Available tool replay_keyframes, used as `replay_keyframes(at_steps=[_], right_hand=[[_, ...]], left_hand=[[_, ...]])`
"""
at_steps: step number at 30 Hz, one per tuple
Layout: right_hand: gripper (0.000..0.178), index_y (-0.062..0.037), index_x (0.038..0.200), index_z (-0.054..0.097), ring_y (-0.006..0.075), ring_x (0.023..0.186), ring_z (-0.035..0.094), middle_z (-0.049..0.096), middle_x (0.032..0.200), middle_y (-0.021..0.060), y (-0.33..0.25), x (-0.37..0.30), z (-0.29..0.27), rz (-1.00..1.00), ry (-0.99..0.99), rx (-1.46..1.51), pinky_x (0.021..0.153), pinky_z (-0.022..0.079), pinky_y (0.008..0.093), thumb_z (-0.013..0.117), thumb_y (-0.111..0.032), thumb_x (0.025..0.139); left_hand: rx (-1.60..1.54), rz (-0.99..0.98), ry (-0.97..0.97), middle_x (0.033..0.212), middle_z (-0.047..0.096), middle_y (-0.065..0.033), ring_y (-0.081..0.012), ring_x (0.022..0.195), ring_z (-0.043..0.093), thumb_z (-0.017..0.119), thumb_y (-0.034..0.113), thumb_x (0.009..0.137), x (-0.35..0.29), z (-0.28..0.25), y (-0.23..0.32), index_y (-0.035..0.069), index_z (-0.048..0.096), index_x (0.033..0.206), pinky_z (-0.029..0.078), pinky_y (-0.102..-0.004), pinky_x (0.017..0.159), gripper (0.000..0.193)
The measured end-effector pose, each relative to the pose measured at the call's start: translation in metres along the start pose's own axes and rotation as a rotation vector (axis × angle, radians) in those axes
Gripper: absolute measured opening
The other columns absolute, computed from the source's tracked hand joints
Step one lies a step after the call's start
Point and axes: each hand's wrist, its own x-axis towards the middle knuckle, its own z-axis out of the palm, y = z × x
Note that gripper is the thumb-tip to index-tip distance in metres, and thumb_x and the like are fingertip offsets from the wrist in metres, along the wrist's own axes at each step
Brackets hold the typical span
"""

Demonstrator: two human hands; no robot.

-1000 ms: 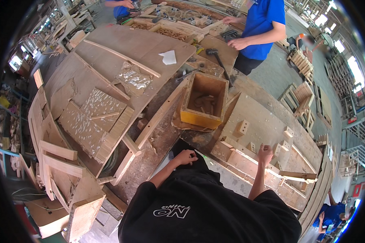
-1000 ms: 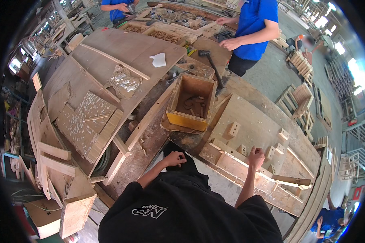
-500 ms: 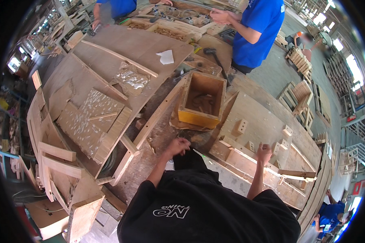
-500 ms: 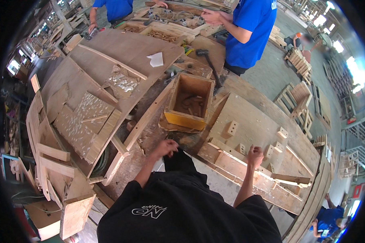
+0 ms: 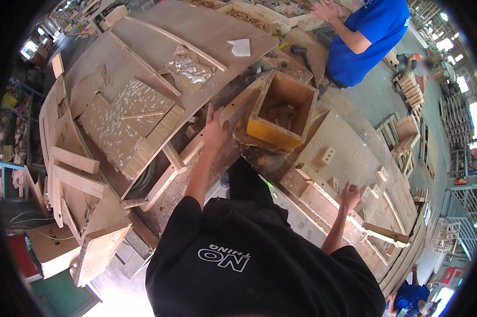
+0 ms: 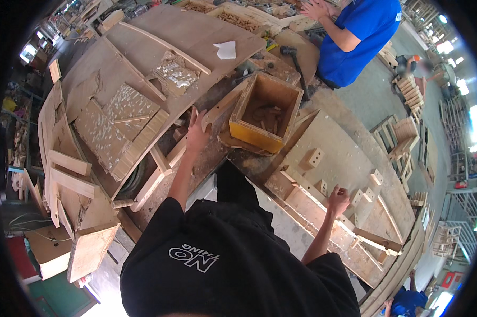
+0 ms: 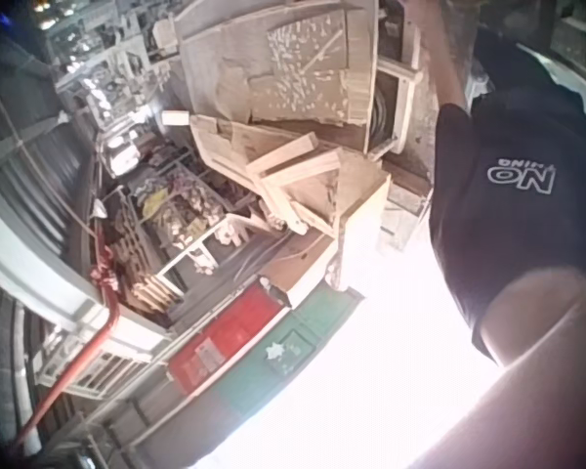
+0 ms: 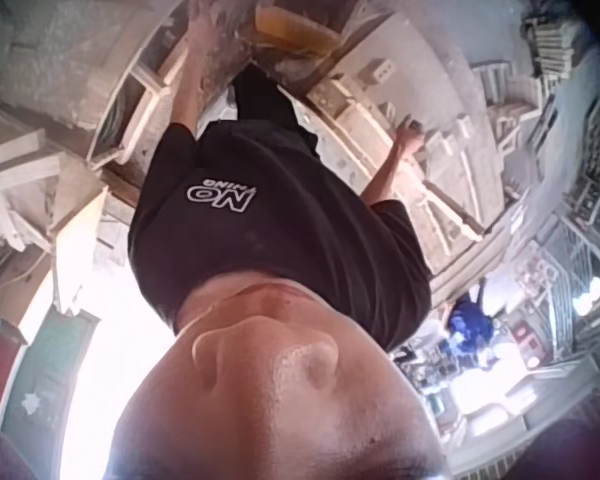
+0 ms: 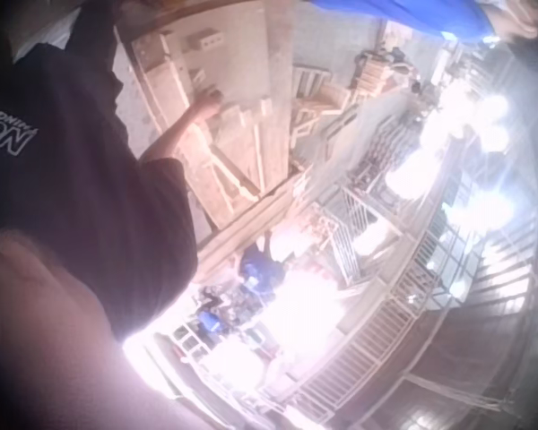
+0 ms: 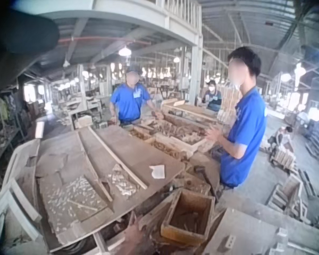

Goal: The person assembles wooden frames by picking up pre-cut wooden pieces and joining them at the corners. They repeatedly align and fit the pieces together by hand, then place the completed frames on the workbench. The process is repeated multiple times throughout the clip.

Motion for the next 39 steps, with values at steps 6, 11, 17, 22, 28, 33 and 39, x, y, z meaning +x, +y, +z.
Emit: replay_keyframes(at_steps=[6,11,17,22,28,33,39], right_hand=[[0.030,-0.0080,0.086,0.071,0.0295,0.075,0.071,0.072,0.080,0.0116,-0.003,0.001,0.001,0.002,0.011,-0.005,0.069,0.054,0.0440,0.068,-0.038,0.084],[0.032,-0.0068,0.086,0.071,0.0295,0.076,0.071,0.072,0.081,0.0121,-0.001,-0.002,0.001,0.008,0.001,-0.011,0.070,0.054,0.0440,0.068,-0.039,0.084],[0.031,-0.0060,0.086,0.071,0.0310,0.076,0.071,0.072,0.081,0.0134,-0.010,0.000,-0.002,0.006,-0.001,0.006,0.072,0.054,0.0436,0.065,-0.037,0.084],[0.031,-0.0054,0.083,0.070,0.0317,0.076,0.070,0.072,0.080,0.0136,-0.010,-0.001,-0.006,-0.019,0.007,0.031,0.071,0.054,0.0438,0.066,-0.036,0.084],[0.028,-0.0058,0.084,0.069,0.0320,0.076,0.070,0.072,0.080,0.0143,-0.010,-0.003,-0.009,0.001,0.016,0.035,0.070,0.054,0.0440,0.067,-0.033,0.083],[0.028,-0.0054,0.084,0.069,0.0319,0.075,0.071,0.072,0.078,0.0147,-0.006,-0.003,-0.006,-0.023,0.016,0.037,0.069,0.054,0.0439,0.068,-0.033,0.083],[0.027,-0.0053,0.083,0.069,0.0320,0.073,0.070,0.072,0.078,0.0142,-0.002,-0.001,-0.002,-0.013,0.024,0.040,0.067,0.054,0.0437,0.068,-0.033,0.082]], left_hand=[[-0.179,-0.240,-0.155,0.096,0.068,-0.0209,-0.0361,0.088,0.068,0.060,0.006,0.087,-0.045,-0.005,-0.010,0.002,0.067,0.104,0.054,-0.0399,0.076,0.019],[-0.194,-0.340,-0.455,0.074,0.067,-0.0174,-0.0352,0.073,0.067,0.064,0.024,0.090,-0.096,-0.001,0.007,0.006,0.068,0.097,0.052,-0.0402,0.066,0.020],[-0.147,-0.305,-0.716,0.073,0.067,-0.0153,-0.0358,0.073,0.067,0.058,0.039,0.092,-0.120,0.017,0.007,0.007,0.068,0.094,0.052,-0.0452,0.069,0.033],[0.036,-0.102,-0.871,0.084,0.070,-0.0156,-0.0362,0.083,0.067,0.059,0.036,0.090,-0.124,0.026,0.008,0.010,0.066,0.102,0.052,-0.0474,0.076,0.029],[-0.094,-0.114,-0.923,0.089,0.068,-0.0187,-0.0362,0.085,0.066,0.066,0.026,0.085,-0.133,0.035,0.000,0.007,0.065,0.107,0.052,-0.0445,0.075,0.029],[-0.213,-0.178,-0.904,0.086,0.067,-0.0199,-0.0343,0.083,0.066,0.068,0.022,0.083,-0.134,0.034,-0.005,0.006,0.064,0.104,0.052,-0.0426,0.074,0.026],[-0.226,-0.233,-0.932,0.085,0.067,-0.0191,-0.0324,0.080,0.066,0.069,0.021,0.082,-0.128,0.033,-0.002,0.005,0.067,0.102,0.052,-0.0408,0.071,0.025]])
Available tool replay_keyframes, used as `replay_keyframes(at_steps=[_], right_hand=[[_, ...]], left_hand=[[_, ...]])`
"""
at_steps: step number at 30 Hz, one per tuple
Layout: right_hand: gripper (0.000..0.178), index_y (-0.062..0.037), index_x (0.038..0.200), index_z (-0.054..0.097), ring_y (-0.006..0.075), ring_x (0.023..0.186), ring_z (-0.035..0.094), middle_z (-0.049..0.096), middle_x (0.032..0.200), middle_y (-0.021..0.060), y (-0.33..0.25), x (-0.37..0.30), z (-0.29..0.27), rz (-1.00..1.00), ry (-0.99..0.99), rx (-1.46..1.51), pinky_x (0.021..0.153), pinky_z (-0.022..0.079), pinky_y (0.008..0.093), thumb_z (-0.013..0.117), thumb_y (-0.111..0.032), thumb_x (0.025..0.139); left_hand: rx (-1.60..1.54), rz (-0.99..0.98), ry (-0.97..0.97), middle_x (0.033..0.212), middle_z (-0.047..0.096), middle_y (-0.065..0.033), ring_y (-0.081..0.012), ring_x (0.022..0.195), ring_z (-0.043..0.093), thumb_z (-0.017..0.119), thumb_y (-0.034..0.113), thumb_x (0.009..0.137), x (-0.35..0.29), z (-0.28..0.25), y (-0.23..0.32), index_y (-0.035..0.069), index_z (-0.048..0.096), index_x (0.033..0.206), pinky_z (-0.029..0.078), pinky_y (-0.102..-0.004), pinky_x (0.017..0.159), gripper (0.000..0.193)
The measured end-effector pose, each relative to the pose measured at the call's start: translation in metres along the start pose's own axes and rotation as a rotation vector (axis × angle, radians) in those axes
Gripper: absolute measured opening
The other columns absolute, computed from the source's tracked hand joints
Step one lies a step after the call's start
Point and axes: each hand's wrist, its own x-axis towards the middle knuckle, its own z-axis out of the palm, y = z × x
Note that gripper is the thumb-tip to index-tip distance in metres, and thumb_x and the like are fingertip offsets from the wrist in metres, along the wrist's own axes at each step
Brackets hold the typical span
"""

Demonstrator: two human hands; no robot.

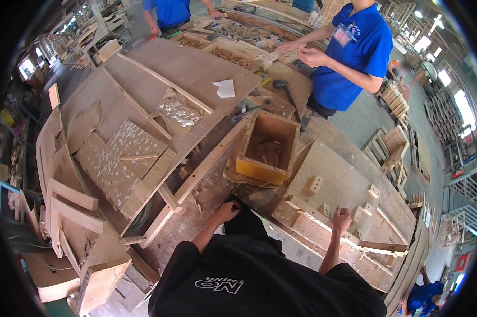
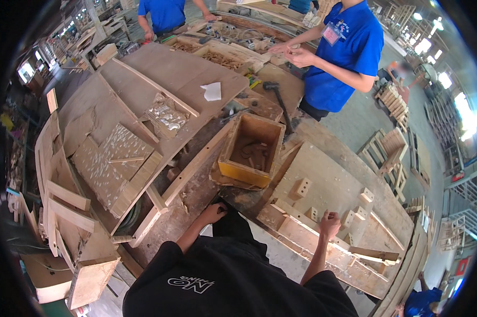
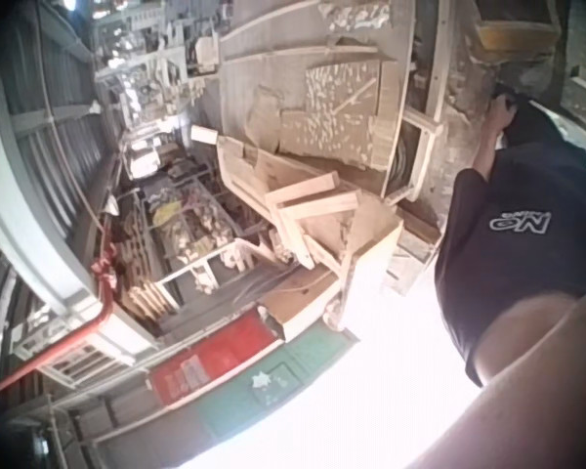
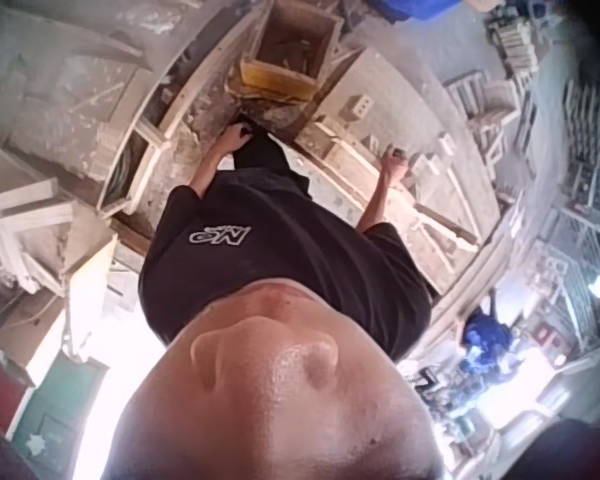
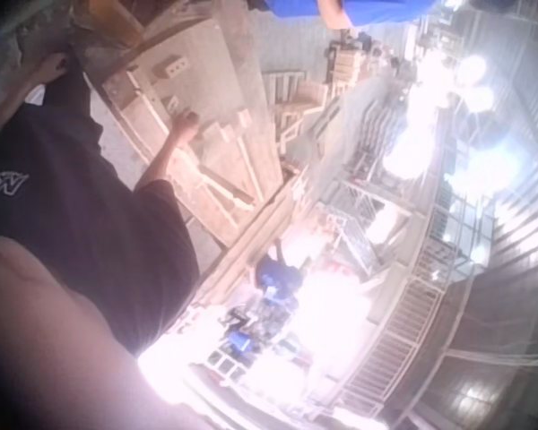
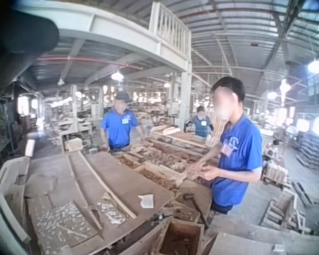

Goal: The person assembles wooden frames by picking up pre-cut wooden pieces and joining them at the corners. They repeatedly align and fit the pieces together by hand, then place the completed frames on the workbench. The process is repeated multiple times throughout the clip.

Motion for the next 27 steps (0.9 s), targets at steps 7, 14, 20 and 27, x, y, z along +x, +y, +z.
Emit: replay_keyframes(at_steps=[7,14,20,27], right_hand=[[0.026,-0.0059,0.082,0.069,0.0313,0.073,0.070,0.071,0.077,0.0141,-0.0027,-0.0001,-0.0018,0.020,0.002,0.030,0.067,0.054,0.0429,0.069,-0.032,0.082],[0.025,-0.0066,0.081,0.069,0.0313,0.072,0.070,0.071,0.077,0.0135,-0.0040,-0.0009,-0.0023,0.025,0.020,0.008,0.067,0.054,0.0429,0.069,-0.032,0.081],[0.026,-0.0065,0.082,0.070,0.0315,0.072,0.070,0.071,0.077,0.0137,-0.0003,0.0010,0.0000,-0.004,0.024,0.025,0.067,0.054,0.0434,0.069,-0.032,0.081],[0.026,-0.0058,0.082,0.069,0.0314,0.073,0.070,0.071,0.077,0.0142,-0.0023,0.0020,-0.0016,0.015,-0.001,0.019,0.068,0.054,0.0432,0.069,-0.032,0.082]], left_hand=[[-0.003,-0.014,0.018,0.084,0.067,-0.0181,-0.0327,0.080,0.066,0.070,0.021,0.082,0.0028,0.0025,-0.0007,0.005,0.067,0.102,0.052,-0.0413,0.073,0.025],[-0.015,0.003,0.025,0.088,0.068,-0.0184,-0.0327,0.083,0.067,0.069,0.021,0.083,0.0040,0.0034,-0.0013,0.005,0.067,0.102,0.052,-0.0412,0.075,0.025],[-0.028,0.036,0.009,0.087,0.067,-0.0191,-0.0315,0.080,0.066,0.068,0.023,0.084,0.0053,0.0038,-0.0041,0.003,0.067,0.103,0.052,-0.0405,0.072,0.028],[-0.020,0.021,0.000,0.080,0.068,-0.0171,-0.0305,0.076,0.067,0.068,0.023,0.086,0.0033,-0.0015,0.0029,0.002,0.068,0.101,0.052,-0.0403,0.070,0.026]])
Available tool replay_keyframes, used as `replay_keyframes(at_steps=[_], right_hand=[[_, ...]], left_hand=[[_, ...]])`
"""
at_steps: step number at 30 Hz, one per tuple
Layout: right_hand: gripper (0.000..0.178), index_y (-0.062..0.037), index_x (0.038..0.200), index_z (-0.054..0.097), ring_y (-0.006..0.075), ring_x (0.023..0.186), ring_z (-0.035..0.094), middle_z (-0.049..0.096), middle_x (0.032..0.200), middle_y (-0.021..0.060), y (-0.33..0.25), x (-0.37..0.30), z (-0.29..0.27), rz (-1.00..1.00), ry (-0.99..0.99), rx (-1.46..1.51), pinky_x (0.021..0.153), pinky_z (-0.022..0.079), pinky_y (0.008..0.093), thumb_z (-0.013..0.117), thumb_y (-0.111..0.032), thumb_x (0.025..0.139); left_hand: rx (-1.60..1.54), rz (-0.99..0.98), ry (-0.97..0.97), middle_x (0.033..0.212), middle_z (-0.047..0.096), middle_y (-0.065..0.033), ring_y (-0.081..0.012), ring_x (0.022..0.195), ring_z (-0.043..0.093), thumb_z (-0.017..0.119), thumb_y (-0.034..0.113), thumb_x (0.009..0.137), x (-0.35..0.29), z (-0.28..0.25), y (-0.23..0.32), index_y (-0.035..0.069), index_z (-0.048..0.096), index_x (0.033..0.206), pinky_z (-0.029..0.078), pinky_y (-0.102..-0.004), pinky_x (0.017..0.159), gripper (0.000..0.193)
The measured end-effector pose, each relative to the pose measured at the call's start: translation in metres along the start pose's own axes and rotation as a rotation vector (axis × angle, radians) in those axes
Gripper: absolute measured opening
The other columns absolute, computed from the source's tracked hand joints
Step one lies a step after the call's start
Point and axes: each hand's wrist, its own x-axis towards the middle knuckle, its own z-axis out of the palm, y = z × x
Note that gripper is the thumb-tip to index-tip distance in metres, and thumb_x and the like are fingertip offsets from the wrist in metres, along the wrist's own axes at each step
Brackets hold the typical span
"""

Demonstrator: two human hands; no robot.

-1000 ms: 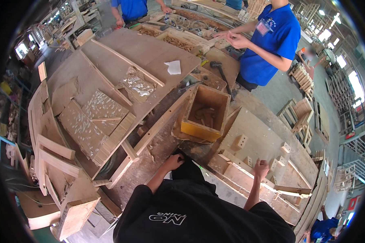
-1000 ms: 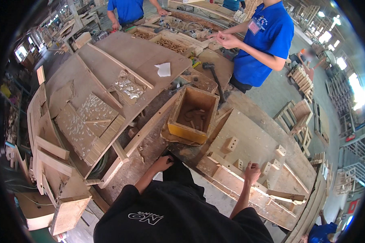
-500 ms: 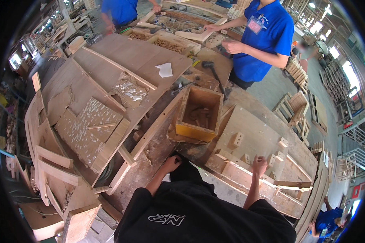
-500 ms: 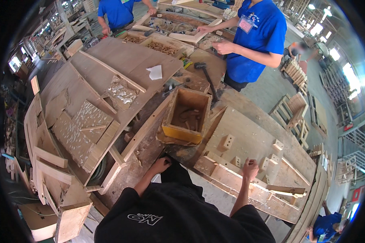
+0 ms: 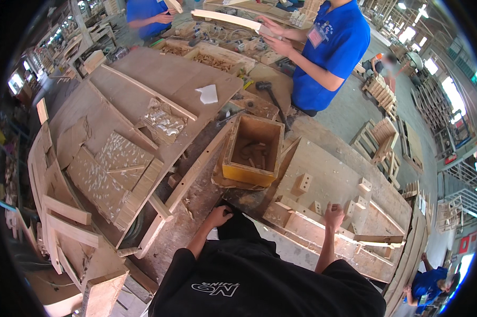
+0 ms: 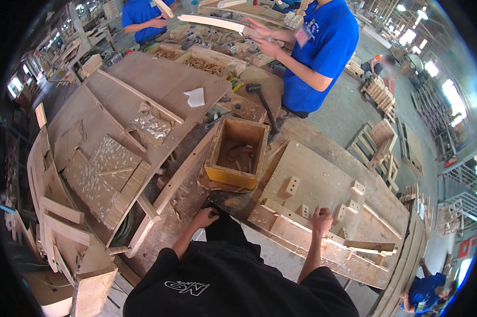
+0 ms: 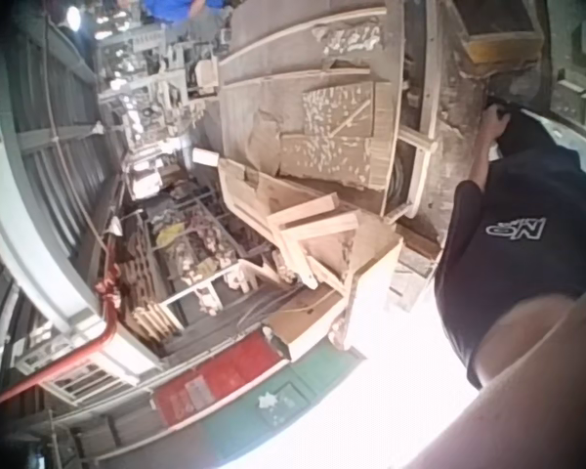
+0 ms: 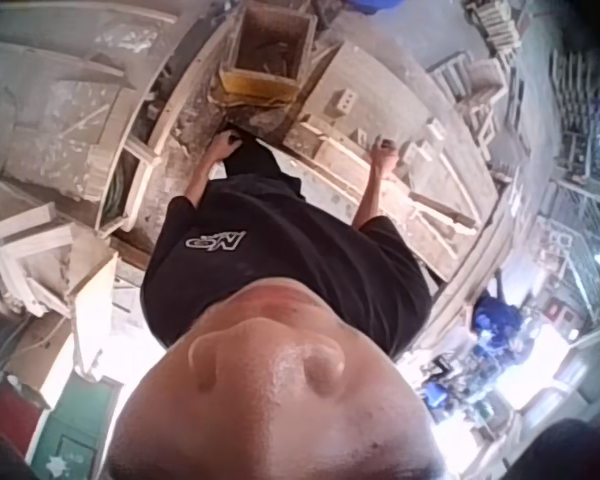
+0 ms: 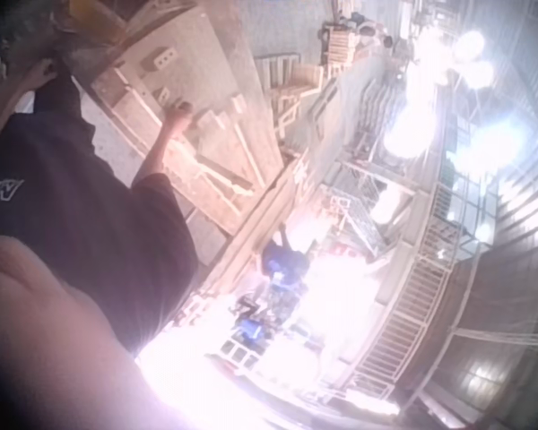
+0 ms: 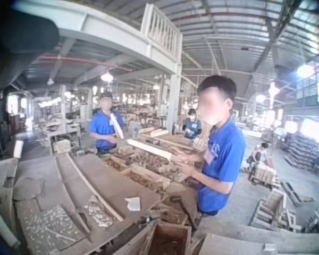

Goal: The person assembles wooden frames by picking up pre-cut wooden pieces and joining them at the corners. They repeatedly align and fit the pieces together by hand, then place the completed frames on the workbench. The process is repeated multiple times throughout the clip.

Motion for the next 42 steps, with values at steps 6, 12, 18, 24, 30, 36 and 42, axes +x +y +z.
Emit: replay_keyframes(at_steps=[6,12,18,24,30,36,42], right_hand=[[0.027,-0.0055,0.081,0.069,0.0315,0.073,0.071,0.071,0.077,0.0145,-0.002,-0.003,-0.004,0.012,0.015,-0.021,0.068,0.055,0.0432,0.069,-0.032,0.082],[0.027,-0.0060,0.084,0.070,0.0317,0.075,0.071,0.072,0.079,0.0144,-0.006,-0.002,-0.003,0.010,-0.031,0.003,0.069,0.054,0.0433,0.069,-0.033,0.082],[0.026,-0.0060,0.084,0.070,0.0316,0.073,0.070,0.072,0.077,0.0140,-0.005,-0.002,-0.003,0.023,-0.018,0.003,0.069,0.054,0.0426,0.068,-0.032,0.082],[0.028,-0.0051,0.083,0.070,0.0319,0.074,0.070,0.072,0.078,0.0138,-0.007,0.002,-0.006,0.012,-0.011,-0.001,0.069,0.054,0.0436,0.069,-0.033,0.082],[0.027,-0.0043,0.081,0.068,0.0310,0.072,0.070,0.071,0.077,0.0138,-0.013,-0.008,0.003,-0.003,-0.063,0.042,0.067,0.053,0.0443,0.069,-0.031,0.083],[0.026,-0.0057,0.081,0.068,0.0303,0.066,0.068,0.070,0.072,0.0119,0.001,-0.005,-0.003,-0.022,0.030,-0.019,0.061,0.052,0.0446,0.070,-0.031,0.082],[0.026,-0.0057,0.080,0.068,0.0298,0.065,0.067,0.070,0.072,0.0112,0.001,0.001,0.008,-0.027,0.000,-0.028,0.060,0.051,0.0444,0.069,-0.032,0.083]], left_hand=[[-0.661,-0.084,0.230,0.069,0.065,-0.0089,-0.0147,0.066,0.063,0.058,0.023,0.097,0.007,-0.059,0.033,-0.001,0.066,0.086,0.051,-0.0306,0.062,0.028],[-0.657,0.503,1.126,0.077,0.057,-0.0033,-0.0111,0.065,0.054,0.056,0.014,0.097,0.019,-0.177,0.091,0.006,0.053,0.091,0.045,-0.0263,0.058,0.010],[-0.821,0.371,1.496,0.098,0.057,-0.0022,-0.0091,0.085,0.055,0.058,0.009,0.094,0.035,-0.226,0.101,0.009,0.047,0.105,0.043,-0.0248,0.067,0.015],[-1.109,0.224,1.667,0.101,0.058,-0.0080,-0.0168,0.088,0.057,0.064,0.008,0.085,0.060,-0.279,0.059,0.001,0.049,0.109,0.048,-0.0326,0.075,0.029],[-1.274,0.321,1.651,0.108,0.063,-0.0148,-0.0236,0.088,0.061,0.071,0.011,0.077,0.058,-0.360,0.014,-0.009,0.054,0.116,0.051,-0.0388,0.080,0.047],[-1.122,-0.706,1.609,0.130,0.049,-0.0218,-0.0340,0.111,0.056,0.078,0.021,0.071,0.106,-0.353,0.032,-0.009,0.032,0.133,0.052,-0.0422,0.089,0.082],[-1.219,-0.863,1.692,0.132,0.047,-0.0210,-0.0349,0.119,0.050,0.086,0.039,0.061,0.122,-0.380,0.029,0.001,0.034,0.133,0.047,-0.0441,0.098,0.096]])
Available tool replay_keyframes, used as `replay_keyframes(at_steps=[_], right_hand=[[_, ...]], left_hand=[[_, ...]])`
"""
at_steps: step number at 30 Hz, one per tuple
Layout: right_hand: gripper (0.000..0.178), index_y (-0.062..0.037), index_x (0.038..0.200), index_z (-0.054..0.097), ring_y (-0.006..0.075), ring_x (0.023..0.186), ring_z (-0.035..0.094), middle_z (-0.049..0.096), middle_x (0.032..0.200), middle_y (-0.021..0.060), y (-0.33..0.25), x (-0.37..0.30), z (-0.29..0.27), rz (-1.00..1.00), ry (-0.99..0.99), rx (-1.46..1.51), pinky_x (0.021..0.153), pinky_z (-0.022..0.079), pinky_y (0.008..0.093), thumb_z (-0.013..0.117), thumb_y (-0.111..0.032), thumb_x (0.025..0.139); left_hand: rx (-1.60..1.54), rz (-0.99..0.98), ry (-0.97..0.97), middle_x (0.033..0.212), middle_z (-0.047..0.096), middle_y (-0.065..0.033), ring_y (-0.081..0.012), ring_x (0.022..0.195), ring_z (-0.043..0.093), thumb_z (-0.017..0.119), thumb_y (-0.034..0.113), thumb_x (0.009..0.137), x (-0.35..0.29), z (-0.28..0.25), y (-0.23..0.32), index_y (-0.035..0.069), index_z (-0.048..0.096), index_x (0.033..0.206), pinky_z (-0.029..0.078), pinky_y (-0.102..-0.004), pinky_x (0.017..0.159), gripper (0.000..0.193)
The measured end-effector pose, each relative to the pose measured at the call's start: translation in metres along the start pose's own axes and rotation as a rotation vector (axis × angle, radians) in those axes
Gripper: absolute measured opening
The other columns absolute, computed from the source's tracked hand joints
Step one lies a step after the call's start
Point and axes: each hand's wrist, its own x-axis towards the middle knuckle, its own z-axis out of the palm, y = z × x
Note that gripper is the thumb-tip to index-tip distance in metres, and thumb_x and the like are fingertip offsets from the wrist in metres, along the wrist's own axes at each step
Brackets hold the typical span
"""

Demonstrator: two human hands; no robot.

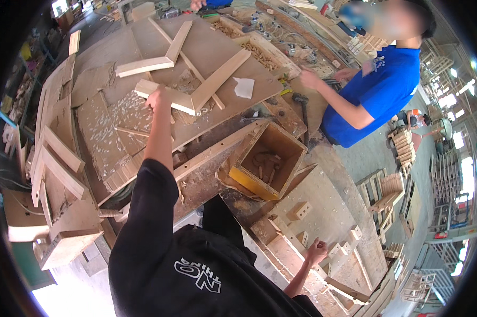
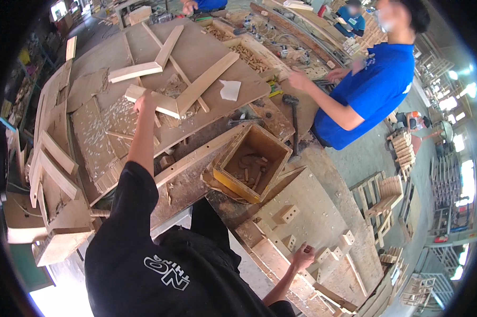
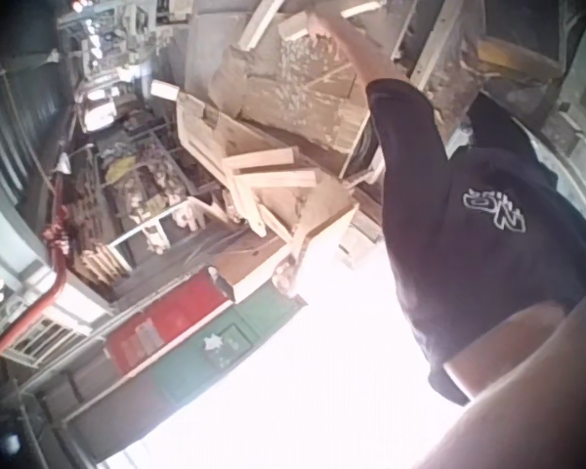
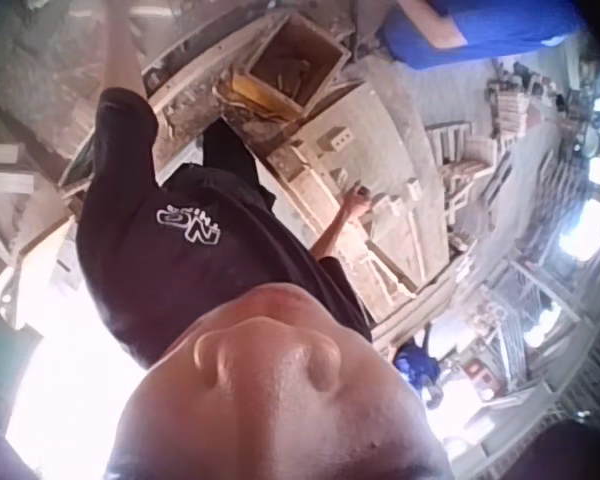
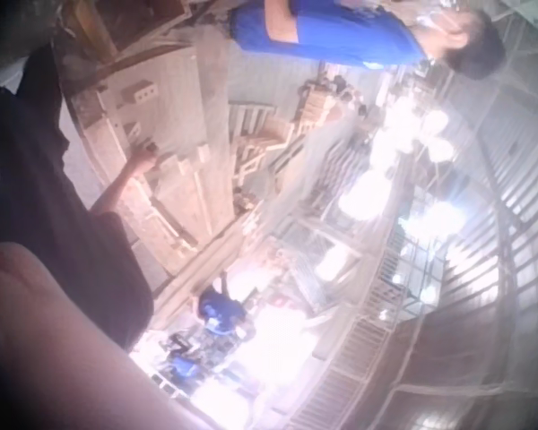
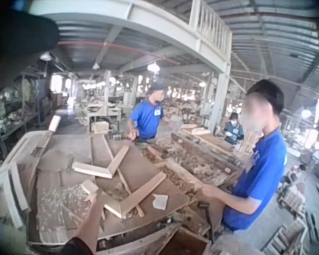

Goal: The person assembles wooden frames by picking up pre-cut wooden pieces and joining them at the corners. They repeatedly align and fit the pieces together by hand, then place the completed frames on the workbench. The process is repeated multiple times throughout the clip.

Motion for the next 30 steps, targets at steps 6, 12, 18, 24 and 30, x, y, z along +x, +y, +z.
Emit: replay_keyframes(at_steps=[6,12,18,24,30], right_hand=[[0.027,-0.0042,0.081,0.069,0.0297,0.067,0.067,0.070,0.074,0.0127,0.002,-0.003,0.001,0.004,-0.013,-0.027,0.060,0.050,0.0448,0.070,-0.031,0.083],[0.029,-0.0029,0.080,0.069,0.0295,0.065,0.066,0.069,0.074,0.0133,0.007,0.003,0.011,-0.058,0.021,-0.051,0.059,0.049,0.0451,0.070,-0.032,0.084],[0.030,-0.0034,0.081,0.069,0.0274,0.066,0.066,0.069,0.074,0.0116,0.012,-0.001,0.008,-0.014,-0.033,-0.047,0.059,0.050,0.0431,0.069,-0.034,0.085],[0.030,-0.0020,0.081,0.069,0.0265,0.067,0.066,0.069,0.073,0.0113,0.009,0.006,0.009,0.016,-0.062,-0.035,0.059,0.049,0.0421,0.068,-0.032,0.086],[0.031,-0.0008,0.082,0.069,0.0253,0.065,0.066,0.069,0.074,0.0115,0.011,0.008,0.009,-0.018,-0.062,-0.050,0.059,0.051,0.0401,0.069,-0.031,0.085]], left_hand=[[0.398,0.131,0.278,0.125,0.052,-0.0219,-0.0342,0.120,0.048,0.089,0.040,0.054,0.012,0.023,-0.005,-0.001,0.039,0.128,0.047,-0.0440,0.097,0.098],[0.306,0.312,0.157,0.122,0.052,-0.0243,-0.0374,0.120,0.046,0.089,0.040,0.056,0.019,0.023,-0.008,-0.002,0.051,0.117,0.048,-0.0457,0.097,0.083],[-0.186,0.591,-0.200,0.120,0.050,-0.0240,-0.0357,0.117,0.046,0.093,0.021,0.053,0.008,0.031,0.006,-0.004,0.048,0.120,0.048,-0.0453,0.096,0.084],[-0.280,0.737,-0.078,0.122,0.042,-0.0203,-0.0351,0.112,0.045,0.088,0.012,0.057,0.001,0.048,0.018,-0.005,0.042,0.123,0.041,-0.0483,0.100,0.082],[-0.353,0.779,-0.144,0.122,0.042,-0.0198,-0.0348,0.113,0.047,0.089,0.013,0.058,0.004,0.054,0.024,-0.007,0.041,0.122,0.044,-0.0448,0.098,0.082]])
